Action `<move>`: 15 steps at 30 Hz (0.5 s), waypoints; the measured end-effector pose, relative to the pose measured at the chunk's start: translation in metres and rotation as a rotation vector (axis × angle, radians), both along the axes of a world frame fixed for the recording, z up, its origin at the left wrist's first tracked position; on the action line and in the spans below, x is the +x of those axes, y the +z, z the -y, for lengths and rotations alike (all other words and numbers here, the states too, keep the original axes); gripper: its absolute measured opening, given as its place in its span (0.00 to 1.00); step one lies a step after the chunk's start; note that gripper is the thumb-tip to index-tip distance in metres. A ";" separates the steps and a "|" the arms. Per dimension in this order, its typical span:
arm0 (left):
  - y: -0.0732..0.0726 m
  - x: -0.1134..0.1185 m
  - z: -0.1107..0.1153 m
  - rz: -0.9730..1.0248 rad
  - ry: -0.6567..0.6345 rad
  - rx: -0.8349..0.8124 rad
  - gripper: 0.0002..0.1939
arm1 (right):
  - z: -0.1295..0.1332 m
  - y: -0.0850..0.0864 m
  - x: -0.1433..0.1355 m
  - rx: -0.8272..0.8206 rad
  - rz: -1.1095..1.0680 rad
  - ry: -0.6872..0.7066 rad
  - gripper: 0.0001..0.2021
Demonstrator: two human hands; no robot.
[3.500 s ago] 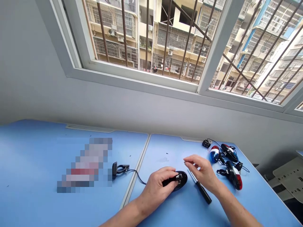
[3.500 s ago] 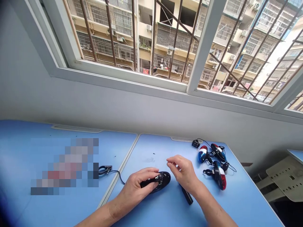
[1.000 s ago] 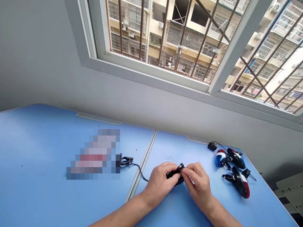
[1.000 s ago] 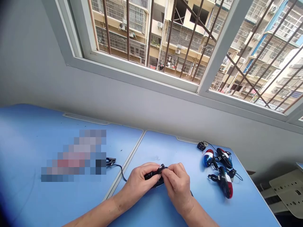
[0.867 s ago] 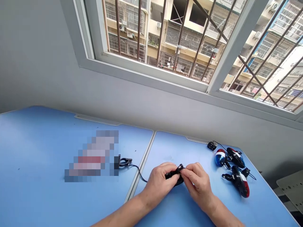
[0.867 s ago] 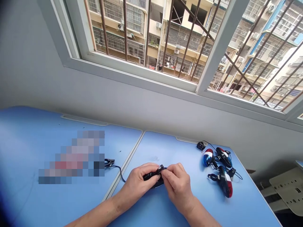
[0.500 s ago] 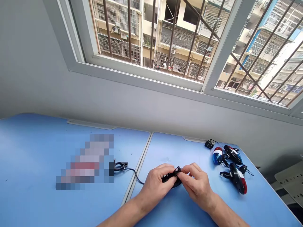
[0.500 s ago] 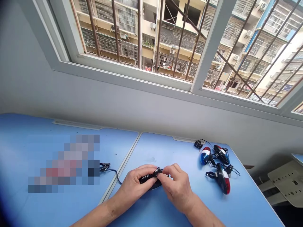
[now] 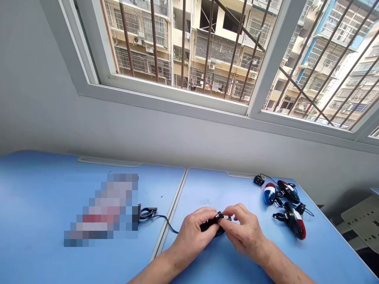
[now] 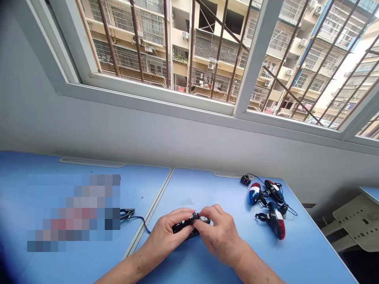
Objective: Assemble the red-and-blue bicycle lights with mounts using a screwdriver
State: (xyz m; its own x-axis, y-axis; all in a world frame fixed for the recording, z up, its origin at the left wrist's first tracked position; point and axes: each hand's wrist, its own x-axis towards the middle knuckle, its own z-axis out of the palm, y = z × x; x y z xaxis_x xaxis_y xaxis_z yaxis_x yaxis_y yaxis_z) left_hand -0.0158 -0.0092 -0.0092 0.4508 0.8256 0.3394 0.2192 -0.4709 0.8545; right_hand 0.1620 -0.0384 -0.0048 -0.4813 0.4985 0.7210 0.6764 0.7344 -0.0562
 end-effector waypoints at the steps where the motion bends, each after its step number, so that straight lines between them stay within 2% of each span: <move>1: 0.000 0.000 0.000 0.000 -0.003 -0.001 0.11 | 0.001 0.002 0.001 -0.014 -0.004 0.011 0.14; 5: 0.000 -0.001 0.000 0.003 -0.010 0.001 0.10 | 0.002 0.009 0.003 -0.067 -0.156 0.044 0.14; 8: -0.001 -0.001 0.001 -0.013 0.003 0.006 0.10 | 0.000 0.011 0.003 -0.172 -0.307 0.043 0.15; 10: -0.001 -0.001 0.001 -0.015 -0.007 0.002 0.10 | -0.004 0.009 0.003 -0.226 -0.314 0.074 0.15; 15: 0.001 0.000 0.000 0.006 -0.049 -0.007 0.13 | -0.009 0.002 0.003 -0.221 -0.243 0.104 0.08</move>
State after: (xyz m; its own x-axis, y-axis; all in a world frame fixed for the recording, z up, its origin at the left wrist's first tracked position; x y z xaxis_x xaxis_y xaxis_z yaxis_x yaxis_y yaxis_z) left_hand -0.0153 -0.0096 -0.0085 0.4889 0.8047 0.3368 0.1907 -0.4753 0.8589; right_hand 0.1653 -0.0297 -0.0027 -0.3657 0.6127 0.7006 0.5457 0.7510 -0.3718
